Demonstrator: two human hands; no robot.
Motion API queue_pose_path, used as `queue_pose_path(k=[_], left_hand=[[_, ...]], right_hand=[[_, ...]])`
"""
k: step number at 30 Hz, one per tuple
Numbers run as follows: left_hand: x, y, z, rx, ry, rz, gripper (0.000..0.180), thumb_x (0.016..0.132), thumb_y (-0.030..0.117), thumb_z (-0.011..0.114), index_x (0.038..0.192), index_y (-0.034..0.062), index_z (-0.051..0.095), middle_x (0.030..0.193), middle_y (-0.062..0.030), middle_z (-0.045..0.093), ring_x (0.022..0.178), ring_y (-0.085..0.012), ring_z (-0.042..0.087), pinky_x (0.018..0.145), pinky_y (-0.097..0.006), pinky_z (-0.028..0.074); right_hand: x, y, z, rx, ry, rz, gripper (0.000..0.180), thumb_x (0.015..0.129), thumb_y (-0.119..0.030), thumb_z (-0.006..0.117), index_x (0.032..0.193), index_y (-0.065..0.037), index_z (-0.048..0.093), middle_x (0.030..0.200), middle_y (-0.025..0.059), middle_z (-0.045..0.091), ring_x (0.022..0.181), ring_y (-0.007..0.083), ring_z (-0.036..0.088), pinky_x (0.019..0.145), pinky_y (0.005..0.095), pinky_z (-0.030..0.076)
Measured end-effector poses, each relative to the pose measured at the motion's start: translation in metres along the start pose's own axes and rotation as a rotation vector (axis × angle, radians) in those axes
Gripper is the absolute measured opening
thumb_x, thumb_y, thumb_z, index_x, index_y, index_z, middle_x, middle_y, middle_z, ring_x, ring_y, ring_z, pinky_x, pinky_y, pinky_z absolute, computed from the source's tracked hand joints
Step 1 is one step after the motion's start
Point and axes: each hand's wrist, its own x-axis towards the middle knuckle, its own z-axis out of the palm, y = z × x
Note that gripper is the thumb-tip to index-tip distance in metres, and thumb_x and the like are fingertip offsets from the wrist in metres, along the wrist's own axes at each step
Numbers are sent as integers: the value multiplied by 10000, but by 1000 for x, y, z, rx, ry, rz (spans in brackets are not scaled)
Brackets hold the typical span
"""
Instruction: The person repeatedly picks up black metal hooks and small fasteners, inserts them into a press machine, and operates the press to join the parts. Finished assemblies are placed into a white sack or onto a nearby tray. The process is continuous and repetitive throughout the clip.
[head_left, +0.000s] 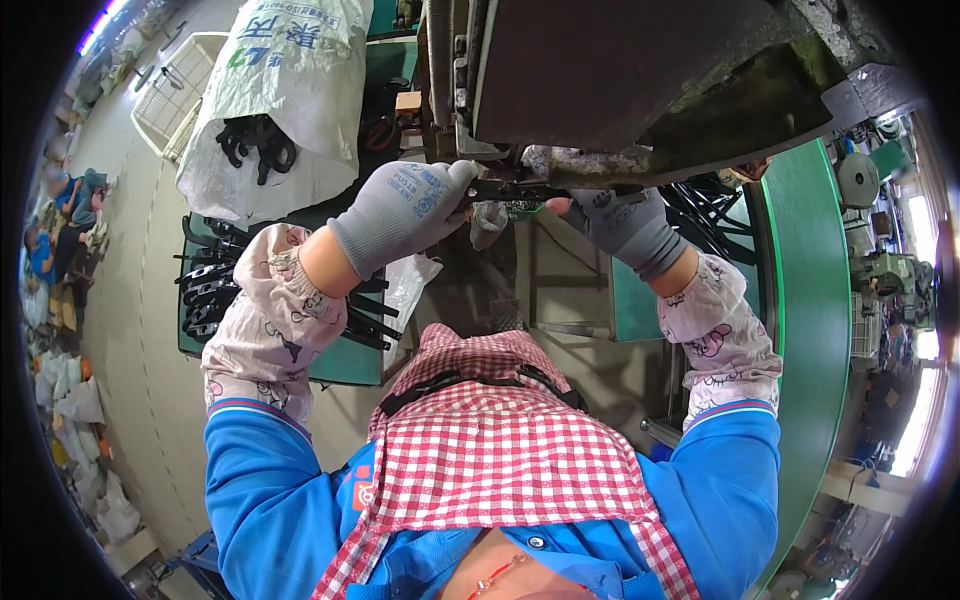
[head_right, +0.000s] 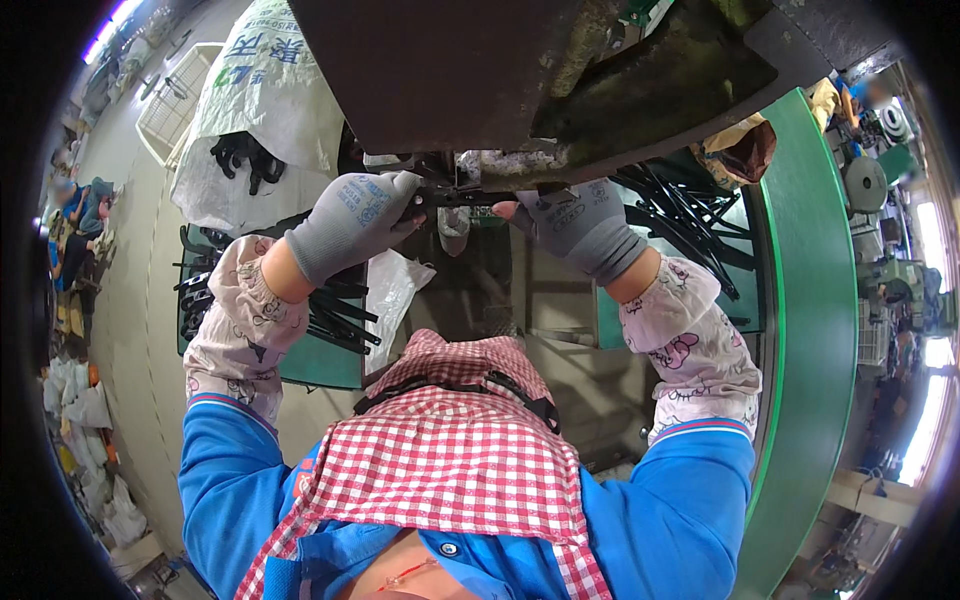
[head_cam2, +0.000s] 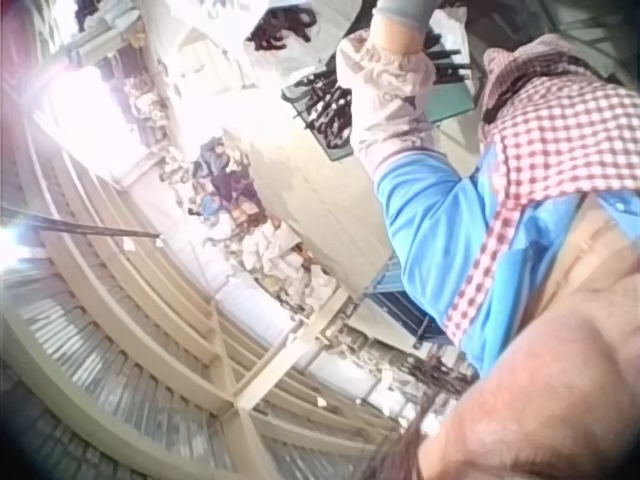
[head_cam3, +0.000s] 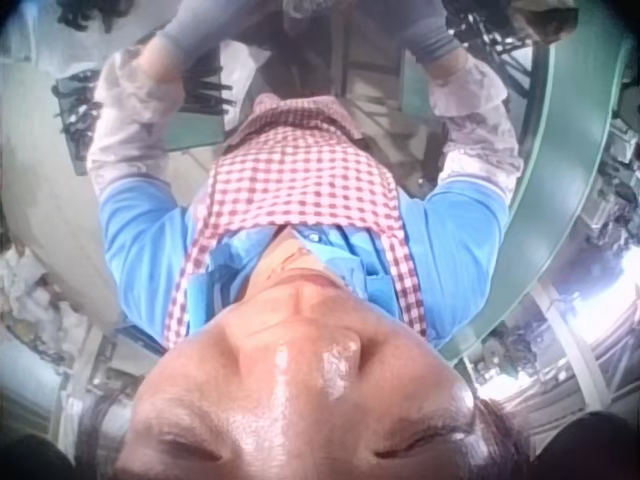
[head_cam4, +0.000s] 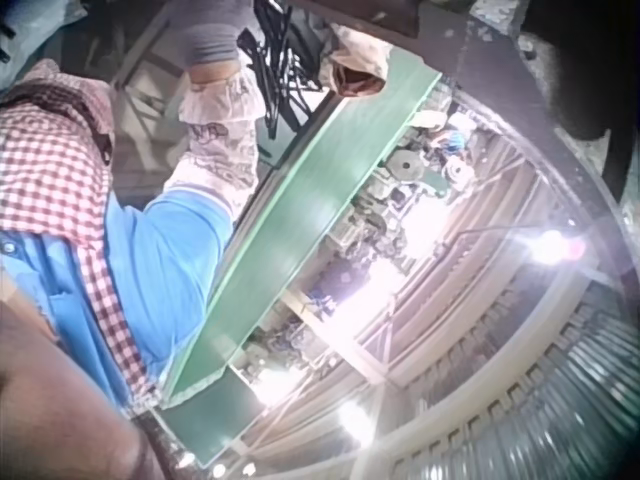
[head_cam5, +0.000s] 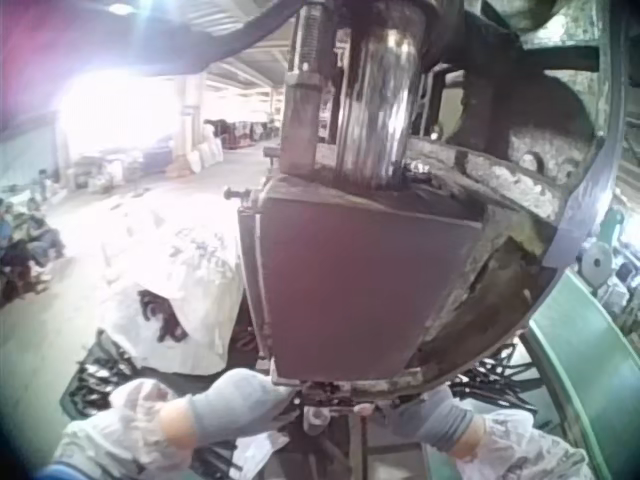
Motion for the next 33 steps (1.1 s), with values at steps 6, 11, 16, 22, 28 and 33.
queue_pose_path(k=[6,11,16,22,28,33], left_hand=[[14,-8,-1,-99,-263,-24,348,869,311,677,972,11,535,837,-167,635,829,-369,653,708,-438,518],[38,-16,-22,-291,-600,-114,378,867,338,682,1050,23,582,867,-190,641,856,-358,654,795,-438,516],[19,-10,-5,311,-47,90,375,802,366,717,1030,78,639,1119,-137,621,1066,-341,589,935,-455,448],[-33,101,94,-1418,359,-352,446,894,212,692,1251,35,492,1163,-110,549,1012,-167,552,882,-338,471],[-8,169,89,-2017,-430,-460,247,982,226,615,1082,1,612,923,-19,646,810,-105,586,766,-266,493],[-11,182,106,-1991,-343,-480,264,968,237,638,1053,-13,630,879,22,605,809,-81,544,735,-257,471]], right_hand=[[0,20,35,488,-598,224,514,981,-550,465,1135,-100,661,1038,143,691,977,350,644,862,444,490],[4,12,30,351,-635,226,515,1011,-522,437,1078,-39,603,835,121,666,761,295,644,712,401,493],[4,-9,-14,889,-918,495,516,997,-487,500,1210,-24,585,919,170,686,807,336,664,801,400,518],[-28,52,141,388,-396,374,508,971,-478,483,1277,-93,609,1237,134,649,1115,329,615,984,416,456],[18,22,225,258,-541,452,382,964,-332,476,1212,-96,644,1192,182,661,1070,387,643,899,467,510],[1,38,261,170,-624,542,334,946,-300,495,1161,-102,657,1170,181,668,1034,403,650,861,485,522]])
